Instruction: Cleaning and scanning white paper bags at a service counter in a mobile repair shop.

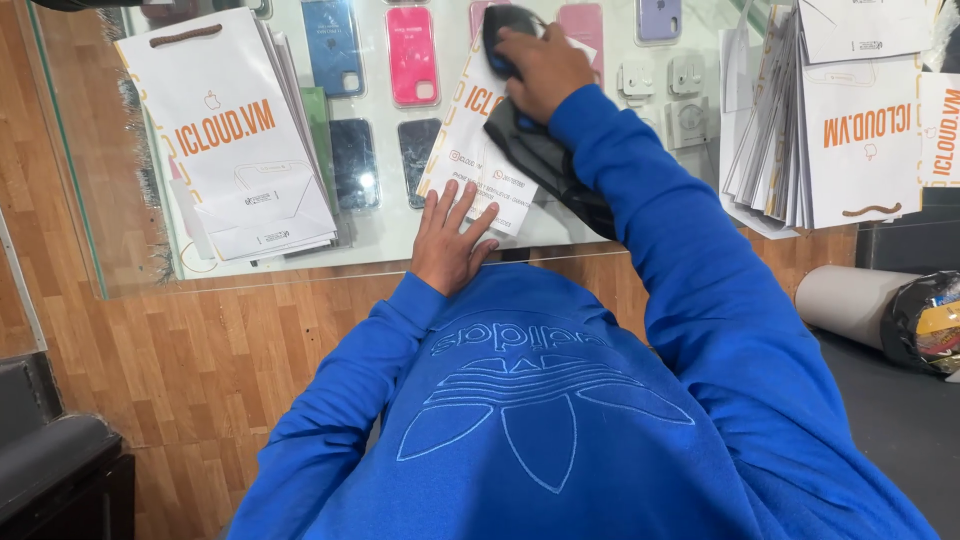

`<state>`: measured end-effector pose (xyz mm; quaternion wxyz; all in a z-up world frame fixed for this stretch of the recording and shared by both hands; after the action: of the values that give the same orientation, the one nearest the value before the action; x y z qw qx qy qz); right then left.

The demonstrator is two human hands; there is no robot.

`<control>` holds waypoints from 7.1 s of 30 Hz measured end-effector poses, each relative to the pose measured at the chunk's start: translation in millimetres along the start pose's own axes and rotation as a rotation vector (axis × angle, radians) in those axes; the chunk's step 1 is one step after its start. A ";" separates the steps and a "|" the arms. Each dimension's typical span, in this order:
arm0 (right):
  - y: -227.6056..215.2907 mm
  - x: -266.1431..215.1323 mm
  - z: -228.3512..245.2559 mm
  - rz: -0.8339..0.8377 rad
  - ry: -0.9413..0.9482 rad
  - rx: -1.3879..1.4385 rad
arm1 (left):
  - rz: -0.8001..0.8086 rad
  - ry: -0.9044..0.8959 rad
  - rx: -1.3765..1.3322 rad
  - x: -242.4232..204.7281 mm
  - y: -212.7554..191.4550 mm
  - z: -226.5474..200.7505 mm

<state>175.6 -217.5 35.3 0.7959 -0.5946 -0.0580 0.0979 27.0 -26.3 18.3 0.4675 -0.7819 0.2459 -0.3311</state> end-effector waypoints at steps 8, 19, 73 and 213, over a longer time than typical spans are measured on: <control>-5.8 -63.7 75.3 0.208 -0.211 0.291 | 0.072 -0.099 0.004 -10.5 37.9 11.2; -12.0 -62.6 -54.2 0.053 0.119 0.150 | 0.085 -0.075 -0.018 -7.4 17.9 6.0; 6.7 -183.0 -75.1 -0.419 0.362 0.906 | -1.361 -1.127 -0.755 -95.8 -80.9 96.2; -15.5 -176.7 -47.4 -0.410 0.450 0.998 | -0.670 -0.768 -1.049 50.3 -3.2 96.3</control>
<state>14.8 -305.9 40.9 0.9751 -0.1305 0.0516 -0.1714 132.4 -5.0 2.6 -0.0417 -0.9972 -0.0614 0.0024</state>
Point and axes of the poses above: each hand's wrist, its own x-axis towards the middle knuckle, its own y-axis out of the palm, z = x × y, the point moved 4 cm from there along x, towards the middle knuckle, and after that the axes turned 3 degrees about y, right-handed, at the moved point
